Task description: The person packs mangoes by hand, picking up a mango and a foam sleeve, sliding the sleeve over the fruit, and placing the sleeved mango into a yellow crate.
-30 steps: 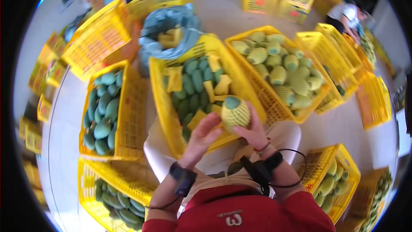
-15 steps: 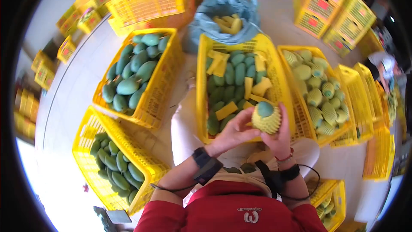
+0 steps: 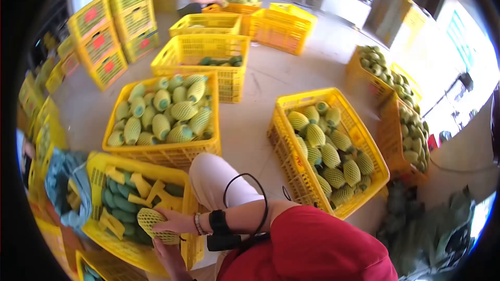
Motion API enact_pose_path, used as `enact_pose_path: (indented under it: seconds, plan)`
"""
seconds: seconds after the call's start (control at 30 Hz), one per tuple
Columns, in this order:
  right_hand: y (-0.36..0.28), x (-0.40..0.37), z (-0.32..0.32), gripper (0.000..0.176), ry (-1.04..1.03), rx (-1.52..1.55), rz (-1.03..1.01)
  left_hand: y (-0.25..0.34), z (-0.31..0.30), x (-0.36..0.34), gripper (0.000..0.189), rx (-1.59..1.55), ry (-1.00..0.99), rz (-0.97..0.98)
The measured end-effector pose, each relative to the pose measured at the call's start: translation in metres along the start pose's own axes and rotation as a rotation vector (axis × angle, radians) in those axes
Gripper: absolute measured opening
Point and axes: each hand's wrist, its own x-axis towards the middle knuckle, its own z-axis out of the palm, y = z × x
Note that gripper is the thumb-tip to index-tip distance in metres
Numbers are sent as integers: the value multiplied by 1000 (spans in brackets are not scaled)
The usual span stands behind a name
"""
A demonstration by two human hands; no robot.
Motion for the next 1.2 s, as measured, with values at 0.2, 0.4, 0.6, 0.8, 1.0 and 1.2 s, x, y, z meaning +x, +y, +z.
enact_pose_path:
  seconds: [0.2, 0.4, 0.6, 0.8, 1.0, 1.2]
  plan:
    - [-8, -16, -16, 60, 146, 77, -20, 1, 19, 9, 48, 64, -72, -78]
    - [9, -7, -17, 65, 102, 49, -9, -2, 12, 0, 49, 324, -36, -22]
    - [15, -2, -8, 70, 54, 111, 32, 25, 31, -26, 56, 114, 19, 78]
    - [17, -9, 5, 55, -245, -288, -199, 18, 18, -36, 56, -39, 30, 154]
    - [-17, -16, 5, 39, -400, -289, -118, 42, 5, -84, 53, -232, 187, 76]
    - [-5, 17, 6, 43, -290, -220, 184, 33, -78, -180, 67, -377, 648, 437]
